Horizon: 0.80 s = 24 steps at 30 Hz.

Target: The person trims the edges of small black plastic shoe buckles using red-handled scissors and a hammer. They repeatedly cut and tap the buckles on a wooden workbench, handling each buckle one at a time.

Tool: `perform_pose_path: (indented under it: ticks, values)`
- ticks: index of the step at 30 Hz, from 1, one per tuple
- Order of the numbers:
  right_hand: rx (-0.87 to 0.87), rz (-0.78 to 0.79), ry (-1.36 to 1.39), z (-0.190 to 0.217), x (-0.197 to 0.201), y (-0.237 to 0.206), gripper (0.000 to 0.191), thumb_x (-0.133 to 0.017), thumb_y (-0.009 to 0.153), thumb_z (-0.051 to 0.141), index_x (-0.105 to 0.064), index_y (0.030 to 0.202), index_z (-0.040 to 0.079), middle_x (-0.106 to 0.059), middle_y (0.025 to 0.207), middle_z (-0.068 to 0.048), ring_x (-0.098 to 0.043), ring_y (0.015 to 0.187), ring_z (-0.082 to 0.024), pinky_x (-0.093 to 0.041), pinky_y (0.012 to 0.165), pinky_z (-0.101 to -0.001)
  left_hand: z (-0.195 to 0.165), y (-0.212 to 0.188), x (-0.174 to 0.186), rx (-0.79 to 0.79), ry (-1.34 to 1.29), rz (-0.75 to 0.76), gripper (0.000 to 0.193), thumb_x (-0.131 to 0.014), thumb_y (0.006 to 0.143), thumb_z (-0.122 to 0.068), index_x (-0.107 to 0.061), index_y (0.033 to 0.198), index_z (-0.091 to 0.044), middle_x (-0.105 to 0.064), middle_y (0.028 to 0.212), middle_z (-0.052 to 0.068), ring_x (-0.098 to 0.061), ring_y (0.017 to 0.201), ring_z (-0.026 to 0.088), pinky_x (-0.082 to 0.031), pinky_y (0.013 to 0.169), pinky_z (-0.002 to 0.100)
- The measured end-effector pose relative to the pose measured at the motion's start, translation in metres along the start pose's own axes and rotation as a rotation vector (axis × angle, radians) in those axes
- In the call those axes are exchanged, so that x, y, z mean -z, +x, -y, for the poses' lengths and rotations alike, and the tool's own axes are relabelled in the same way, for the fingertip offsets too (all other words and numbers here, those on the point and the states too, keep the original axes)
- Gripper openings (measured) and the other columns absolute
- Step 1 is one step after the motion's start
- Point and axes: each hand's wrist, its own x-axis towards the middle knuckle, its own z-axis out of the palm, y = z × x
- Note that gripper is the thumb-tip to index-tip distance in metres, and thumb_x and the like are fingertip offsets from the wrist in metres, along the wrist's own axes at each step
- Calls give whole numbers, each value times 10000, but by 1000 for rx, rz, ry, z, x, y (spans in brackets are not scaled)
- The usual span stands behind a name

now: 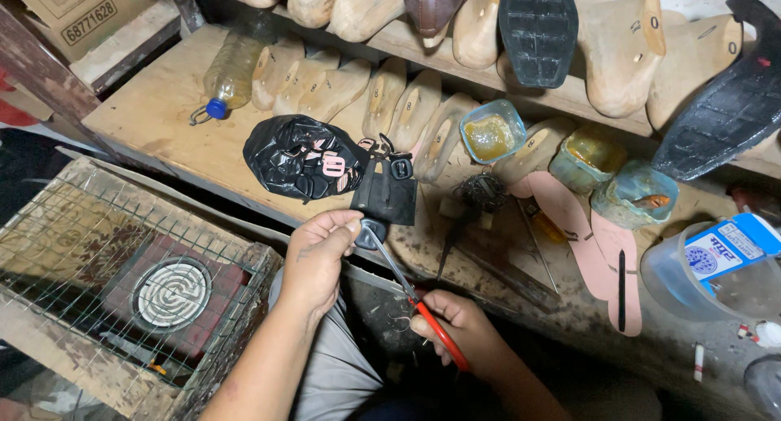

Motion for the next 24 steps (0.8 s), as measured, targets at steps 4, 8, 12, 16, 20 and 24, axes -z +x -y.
perform_pose_path:
  ticks: [4, 8, 12, 16, 20, 24]
  values:
    - [26, -4, -31, 3, -2, -3, 264, -757, 874, 299, -691, 1002, 77, -584, 662, 23, -537, 513, -68, -453, 461, -235, 2, 0, 1, 23, -35, -25, 172, -659, 918, -5, -723, 1067, 51, -676, 823, 14, -520, 690, 82, -431, 643, 224]
    - [42, -17, -61, 6, -4, -6, 266, -760, 877, 300, -689, 995, 73, -586, 663, 22, -536, 508, -66, -462, 452, -243, 4, -2, 1, 20, -28, -21, 185, -651, 911, 3, -722, 1074, 55, -673, 817, 17, -518, 686, 85, -430, 638, 224]
    - [3, -58, -106, 3, -5, -8, 261, -759, 868, 289, -679, 982, 69, -596, 658, 15, -531, 492, -79, -450, 442, -252, 2, -2, -2, -25, -28, -2, 201, -647, 935, 1, -715, 1113, 66, -670, 847, 21, -532, 712, 84, -443, 663, 226]
    - [93, 26, 12, -7, -6, -3, 236, -708, 880, 187, -643, 1065, 55, -567, 682, 10, -536, 543, -81, -484, 508, -250, -5, -1, -4, -76, 77, -47, 254, -614, 944, -23, -680, 1187, 9, -729, 959, 23, -620, 777, 72, -512, 723, 221]
    - [193, 195, 269, -19, -8, 1, 249, -612, 920, 153, -614, 1136, 30, -571, 735, -12, -569, 618, -106, -507, 561, -266, -4, -5, -9, -65, -4, 36, 237, -597, 933, 13, -671, 1158, 2, -736, 984, 54, -692, 816, 105, -584, 771, 265]
    - [201, 215, 250, -25, -5, 5, 251, -605, 922, 163, -615, 1138, 36, -572, 738, -33, -559, 606, -120, -495, 551, -267, 0, -8, -11, -21, -121, 109, 160, -598, 930, 30, -646, 1069, -34, -707, 954, 47, -680, 823, 113, -594, 758, 290]
